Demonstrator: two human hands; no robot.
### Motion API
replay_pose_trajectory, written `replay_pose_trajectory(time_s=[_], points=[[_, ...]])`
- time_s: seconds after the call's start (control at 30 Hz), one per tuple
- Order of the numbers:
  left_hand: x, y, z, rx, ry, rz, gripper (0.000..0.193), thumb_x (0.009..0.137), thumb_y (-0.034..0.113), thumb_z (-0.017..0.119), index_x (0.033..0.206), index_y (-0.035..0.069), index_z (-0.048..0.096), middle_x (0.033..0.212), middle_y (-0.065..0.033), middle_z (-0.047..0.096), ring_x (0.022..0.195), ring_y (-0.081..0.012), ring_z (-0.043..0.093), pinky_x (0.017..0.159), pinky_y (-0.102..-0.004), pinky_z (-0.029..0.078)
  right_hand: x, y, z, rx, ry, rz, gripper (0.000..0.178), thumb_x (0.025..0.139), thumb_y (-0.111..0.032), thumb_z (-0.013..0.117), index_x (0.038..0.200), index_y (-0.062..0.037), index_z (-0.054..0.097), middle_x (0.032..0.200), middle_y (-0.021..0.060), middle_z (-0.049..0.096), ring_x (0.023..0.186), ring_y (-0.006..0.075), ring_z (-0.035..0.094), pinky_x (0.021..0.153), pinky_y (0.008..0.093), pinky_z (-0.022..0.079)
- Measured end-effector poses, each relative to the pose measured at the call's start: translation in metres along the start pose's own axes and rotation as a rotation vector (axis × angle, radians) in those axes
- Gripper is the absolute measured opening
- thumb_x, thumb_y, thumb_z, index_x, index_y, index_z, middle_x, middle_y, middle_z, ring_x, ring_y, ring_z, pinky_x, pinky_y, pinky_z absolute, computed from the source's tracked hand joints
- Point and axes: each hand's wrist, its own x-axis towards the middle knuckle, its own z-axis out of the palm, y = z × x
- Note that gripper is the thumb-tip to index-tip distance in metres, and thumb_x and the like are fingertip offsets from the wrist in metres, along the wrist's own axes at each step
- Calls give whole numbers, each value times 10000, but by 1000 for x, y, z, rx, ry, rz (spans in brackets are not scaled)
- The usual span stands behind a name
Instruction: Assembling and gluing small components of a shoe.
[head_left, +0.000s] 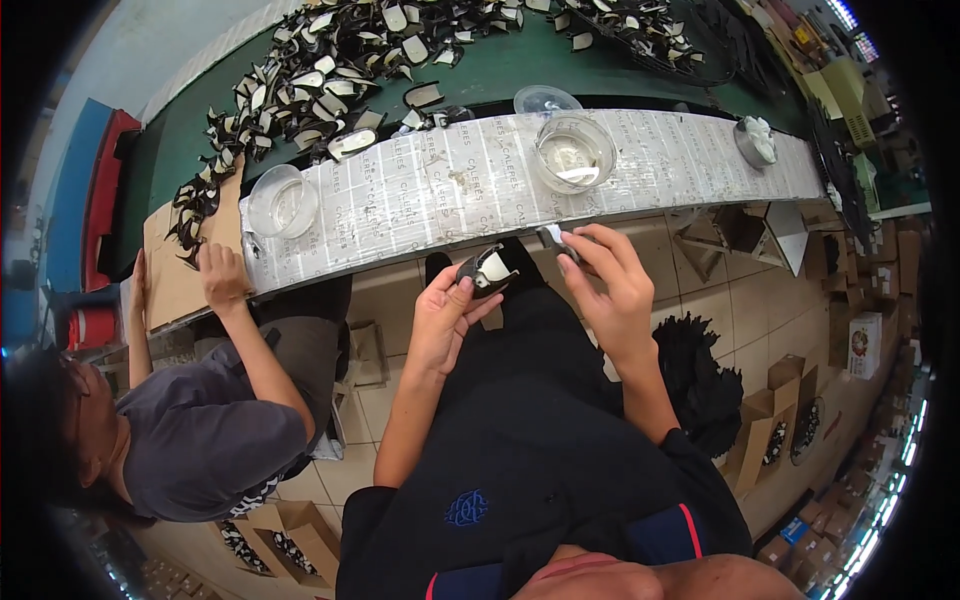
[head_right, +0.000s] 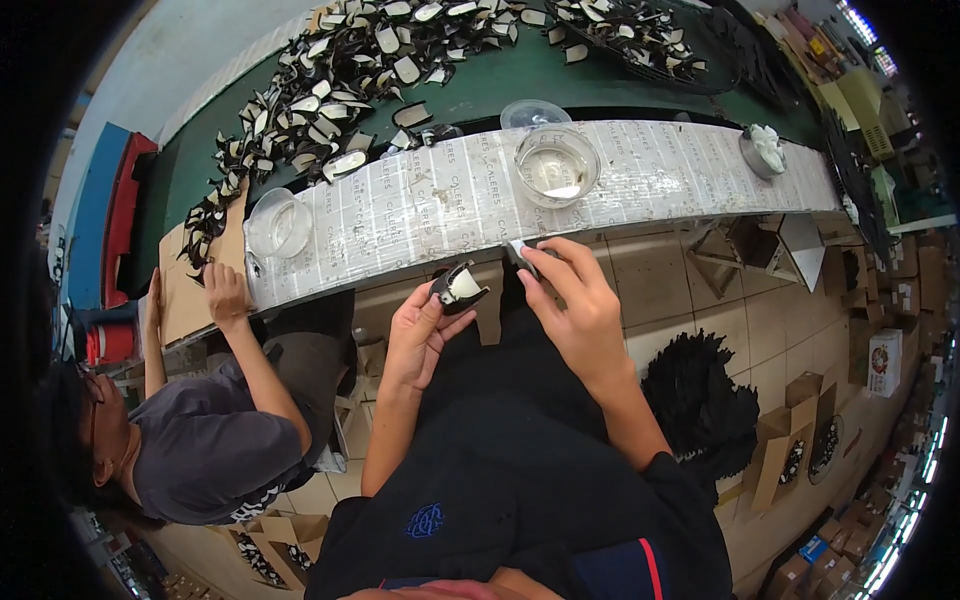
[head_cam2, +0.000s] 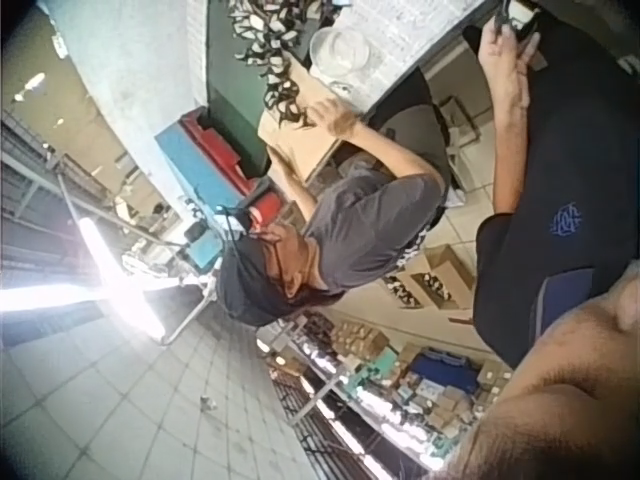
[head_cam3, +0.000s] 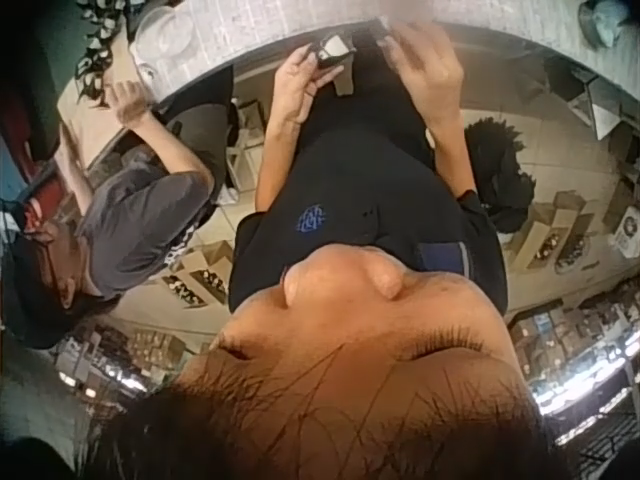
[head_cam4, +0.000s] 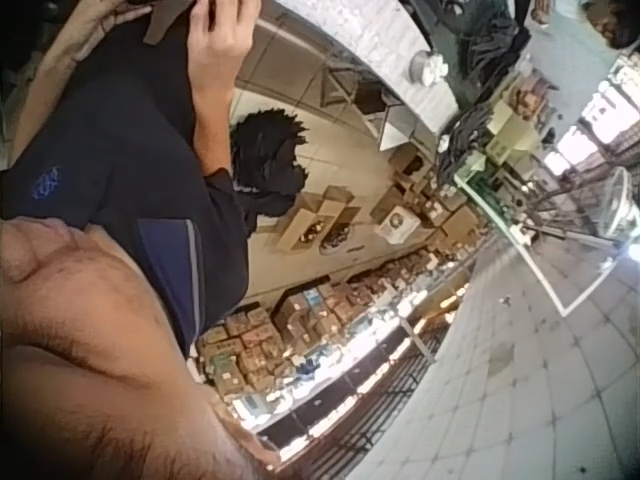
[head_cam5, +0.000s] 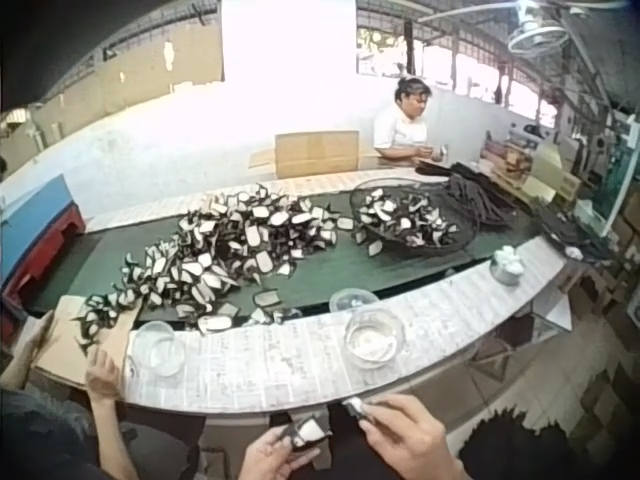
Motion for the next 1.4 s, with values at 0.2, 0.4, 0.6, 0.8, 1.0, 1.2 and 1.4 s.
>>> replay_pose_trajectory(time_s=[0.2, 0.4, 0.6, 0.8, 1.0, 1.2, 1.4], points=[[5, 0, 5, -40, -20, -28, 333, 1014, 240, 521, 1223, -18, 522, 1211, -160, 624, 1111, -272, 640, 966, -389, 536, -9, -10, 9, 308, -150, 139, 259, 821, -23, 733, 1070, 7, 666, 1063, 114, 594, 848, 190, 656, 697, 277, 606], [5, 0, 6, -40, -23, -34, 372, 1020, 235, 506, 1294, -16, 481, 1201, -133, 627, 1028, -219, 674, 922, -342, 561, -16, -10, 24, 328, -203, 111, 281, 814, -3, 736, 1087, -12, 672, 1097, 101, 594, 899, 179, 652, 703, 277, 612], [6, 1, 6, -37, -13, -28, 365, 1022, 224, 500, 1297, -15, 482, 1205, -133, 624, 1020, -214, 675, 923, -340, 562, -17, -8, 27, 244, -192, 46, 274, 809, -5, 738, 1076, -12, 672, 1089, 110, 595, 896, 199, 648, 710, 277, 599], [6, 3, 8, -46, 9, -33, 324, 1019, 226, 511, 1217, -30, 518, 1214, -171, 618, 1128, -300, 631, 960, -379, 541, -13, -2, 21, 137, -126, 3, 281, 812, -38, 739, 1077, -11, 649, 1059, 127, 593, 860, 262, 640, 714, 337, 547], [4, 6, 7, -47, 9, -22, 360, 1021, 231, 506, 1255, -41, 502, 1230, -184, 609, 1140, -322, 622, 954, -368, 543, -6, 2, 11, 89, -56, 42, 264, 812, 10, 733, 1070, -4, 678, 1068, 101, 605, 857, 177, 652, 692, 268, 592], [3, 5, 7, -59, 17, -24, 350, 1024, 227, 500, 1254, -37, 504, 1230, -180, 609, 1137, -311, 625, 953, -364, 543, -5, -9, 12, 164, -74, 28, 276, 794, -12, 751, 1057, -13, 666, 1041, 118, 599, 843, 233, 640, 684, 310, 544], [1, 4, 6, -63, 7, -21, 339, 1018, 223, 514, 1248, -26, 505, 1213, -160, 619, 1118, -287, 636, 970, -374, 532, -16, -16, 25, 220, -184, 14, 284, 788, -14, 757, 1060, -18, 676, 1059, 115, 608, 896, 238, 643, 743, 315, 546]])
